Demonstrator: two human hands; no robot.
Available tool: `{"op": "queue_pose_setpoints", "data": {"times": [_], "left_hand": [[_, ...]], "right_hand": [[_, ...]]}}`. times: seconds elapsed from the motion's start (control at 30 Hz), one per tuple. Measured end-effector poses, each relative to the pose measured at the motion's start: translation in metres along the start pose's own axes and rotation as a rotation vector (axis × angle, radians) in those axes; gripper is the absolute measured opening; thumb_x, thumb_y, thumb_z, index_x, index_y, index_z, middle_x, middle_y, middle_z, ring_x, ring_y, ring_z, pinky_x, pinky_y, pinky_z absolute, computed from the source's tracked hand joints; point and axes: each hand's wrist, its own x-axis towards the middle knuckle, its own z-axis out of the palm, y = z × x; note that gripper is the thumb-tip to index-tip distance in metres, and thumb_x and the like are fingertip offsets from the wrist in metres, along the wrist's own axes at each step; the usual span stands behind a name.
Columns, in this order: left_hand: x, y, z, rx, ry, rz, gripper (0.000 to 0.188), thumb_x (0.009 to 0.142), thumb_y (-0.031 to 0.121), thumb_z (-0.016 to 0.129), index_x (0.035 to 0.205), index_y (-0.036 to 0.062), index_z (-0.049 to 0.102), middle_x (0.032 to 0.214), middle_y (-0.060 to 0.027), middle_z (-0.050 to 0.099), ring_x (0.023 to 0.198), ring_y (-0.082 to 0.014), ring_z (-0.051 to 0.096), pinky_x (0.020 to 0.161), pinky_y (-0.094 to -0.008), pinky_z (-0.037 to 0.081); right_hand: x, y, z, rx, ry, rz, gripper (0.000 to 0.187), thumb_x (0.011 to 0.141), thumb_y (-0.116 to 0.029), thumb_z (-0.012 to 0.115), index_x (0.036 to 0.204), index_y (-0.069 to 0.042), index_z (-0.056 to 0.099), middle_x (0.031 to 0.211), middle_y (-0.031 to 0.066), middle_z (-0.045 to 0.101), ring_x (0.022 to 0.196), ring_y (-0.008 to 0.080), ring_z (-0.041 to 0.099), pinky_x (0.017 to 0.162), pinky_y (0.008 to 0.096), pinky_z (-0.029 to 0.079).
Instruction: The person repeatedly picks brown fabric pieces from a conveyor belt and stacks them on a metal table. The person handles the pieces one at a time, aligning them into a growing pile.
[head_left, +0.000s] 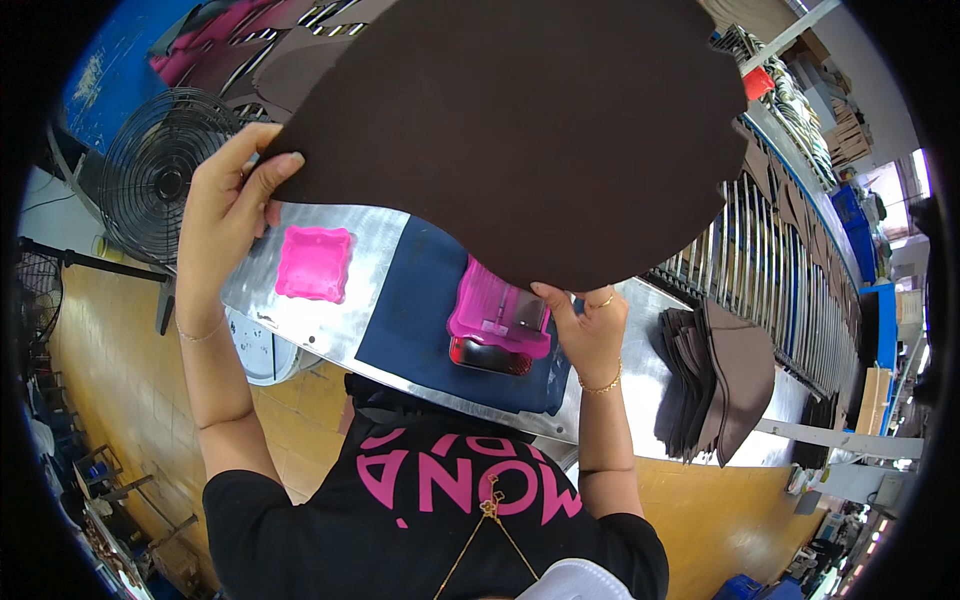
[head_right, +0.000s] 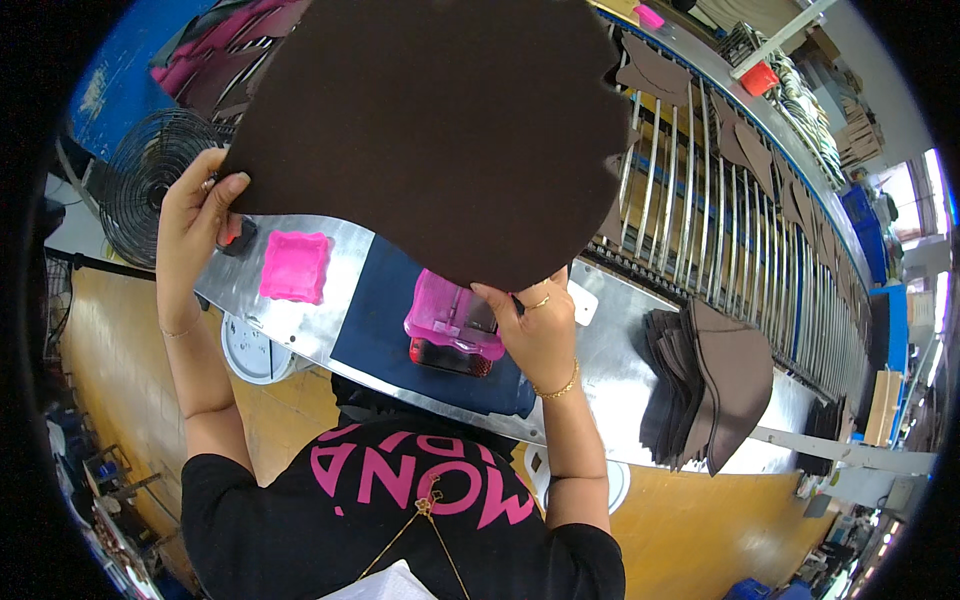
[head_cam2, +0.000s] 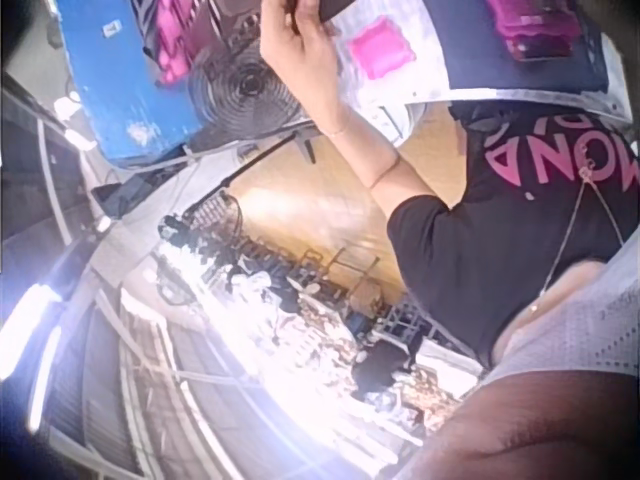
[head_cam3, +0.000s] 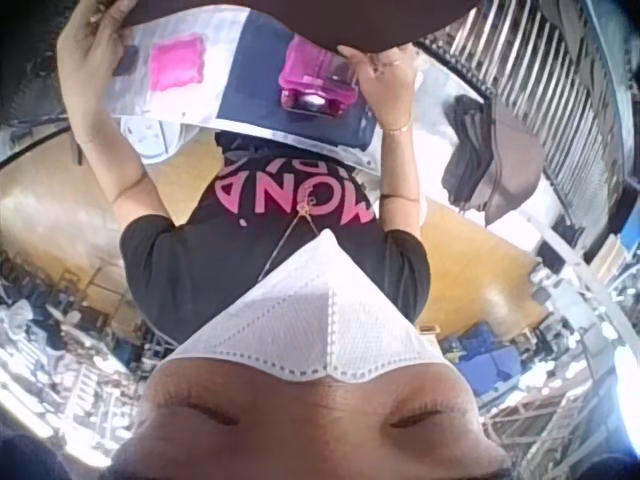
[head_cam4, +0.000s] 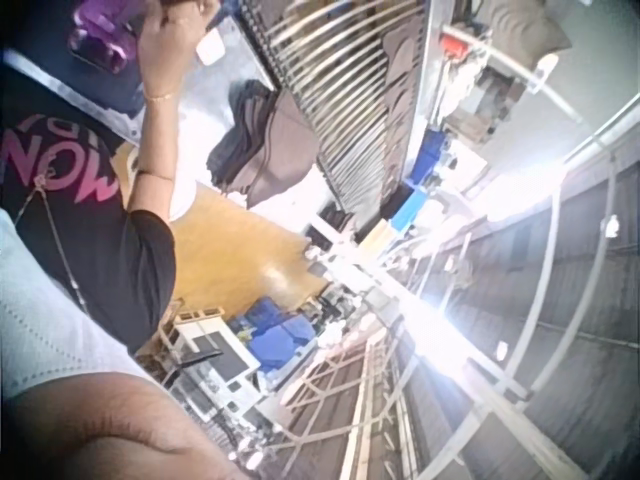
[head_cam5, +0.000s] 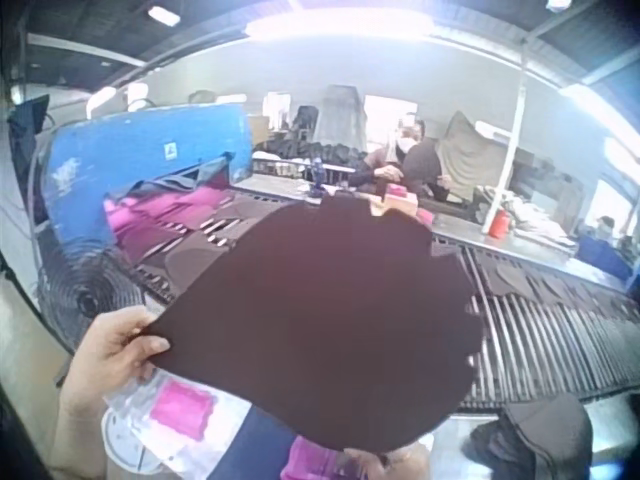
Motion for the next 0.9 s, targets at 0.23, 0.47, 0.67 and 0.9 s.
{"op": "queue_pose_setpoints", "data": {"times": [0.23,0.47,0.67,0.9], "left_hand": [[-0.01,-0.03,0.039,0.034,-0.213,0.064,0.008,0.086,0.0,0.06,0.092,-0.0048,0.059,0.072,-0.006,0.057,0.052,-0.0089,0.054,0.046,-0.0216,0.043],[0.0,-0.011,0.121,0.19,-0.495,0.388,0.009,0.079,0.003,0.063,0.087,0.0015,0.061,0.08,-0.0092,0.06,0.065,-0.0271,0.062,0.056,-0.0346,0.05],[0.002,0.021,0.179,0.213,-0.721,0.69,0.008,0.076,0.012,0.068,0.083,0.0096,0.065,0.081,-0.0043,0.057,0.067,-0.0257,0.061,0.055,-0.0343,0.048],[0.033,0.046,0.22,-0.09,-0.654,0.659,0.012,0.08,0.017,0.067,0.081,0.0052,0.066,0.081,-0.0082,0.056,0.07,-0.0297,0.06,0.063,-0.0381,0.048]], "right_hand": [[-0.036,0.028,-0.041,-0.28,-0.018,-0.151,0.012,0.068,-0.002,0.075,0.079,-0.006,0.07,0.083,0.0093,0.068,0.079,0.0277,0.063,0.09,0.0397,0.041],[-0.126,0.064,-0.085,-0.395,0.116,0.234,0.02,0.073,-0.003,0.075,0.092,-0.003,0.069,0.094,0.0132,0.068,0.089,0.0307,0.063,0.084,0.0369,0.046],[-0.171,0.052,-0.162,-0.197,0.385,0.465,0.006,0.083,-0.001,0.067,0.087,0.002,0.065,0.087,0.0064,0.065,0.081,0.0132,0.059,0.073,0.0244,0.045],[-0.129,0.025,-0.192,0.162,0.614,0.413,0.009,0.093,-0.007,0.059,0.086,-0.003,0.054,0.08,-0.0043,0.053,0.072,0.0028,0.042,0.066,0.0168,0.035]]}}
